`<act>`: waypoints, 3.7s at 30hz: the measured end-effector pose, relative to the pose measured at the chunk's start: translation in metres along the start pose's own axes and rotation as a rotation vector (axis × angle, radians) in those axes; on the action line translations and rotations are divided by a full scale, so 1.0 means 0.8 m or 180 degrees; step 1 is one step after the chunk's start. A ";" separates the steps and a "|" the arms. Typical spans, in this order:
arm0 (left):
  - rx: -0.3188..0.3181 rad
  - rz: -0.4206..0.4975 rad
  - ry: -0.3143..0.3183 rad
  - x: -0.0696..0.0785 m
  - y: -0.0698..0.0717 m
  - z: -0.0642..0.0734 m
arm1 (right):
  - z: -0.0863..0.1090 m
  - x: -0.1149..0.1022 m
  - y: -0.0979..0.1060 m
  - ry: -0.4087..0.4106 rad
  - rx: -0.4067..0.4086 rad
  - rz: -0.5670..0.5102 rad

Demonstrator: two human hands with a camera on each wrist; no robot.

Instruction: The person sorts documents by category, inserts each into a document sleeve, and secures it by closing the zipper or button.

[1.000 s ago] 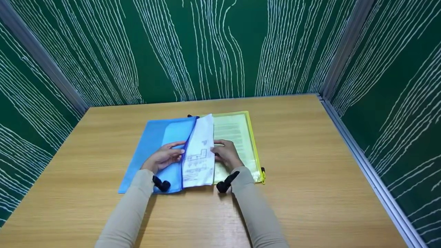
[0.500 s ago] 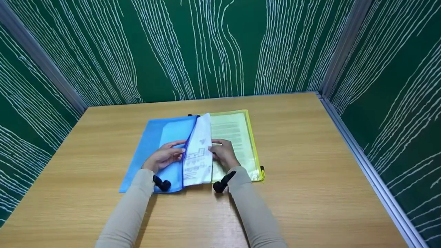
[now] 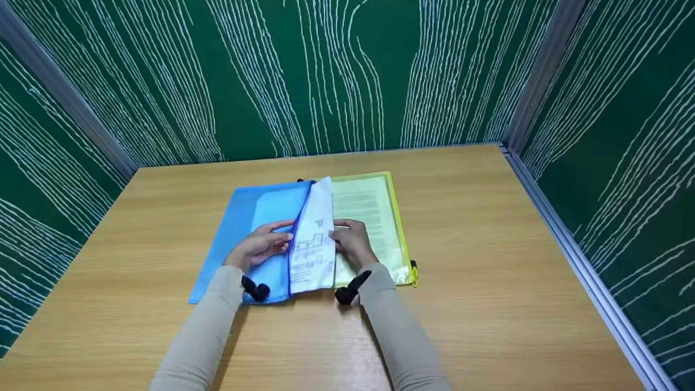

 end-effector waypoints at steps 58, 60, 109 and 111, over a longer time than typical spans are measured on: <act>0.0029 0.0169 -0.0020 0.000 -0.009 -0.006 | 0.003 -0.003 -0.031 -0.0214 -0.0153 0.0082; 0.0029 0.0183 -0.0022 0.000 -0.009 -0.006 | 0.003 -0.002 -0.033 -0.0215 -0.0157 0.0072; -0.0056 0.0428 -0.0086 -0.002 -0.015 -0.002 | -0.002 0.004 -0.064 -0.0223 -0.0192 -0.0130; -0.0047 0.0424 -0.0092 -0.001 -0.015 -0.002 | -0.002 0.003 -0.066 -0.0246 -0.0167 -0.0080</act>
Point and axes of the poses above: each hand's wrist, its own z-axis away from the middle knuckle, its own y-axis out of the back of the hand, x = y × z, the point moved 2 cm from there along -z, towards the middle knuckle, and after that the axes turned 1 degree about -y, right-handed, at the moved point
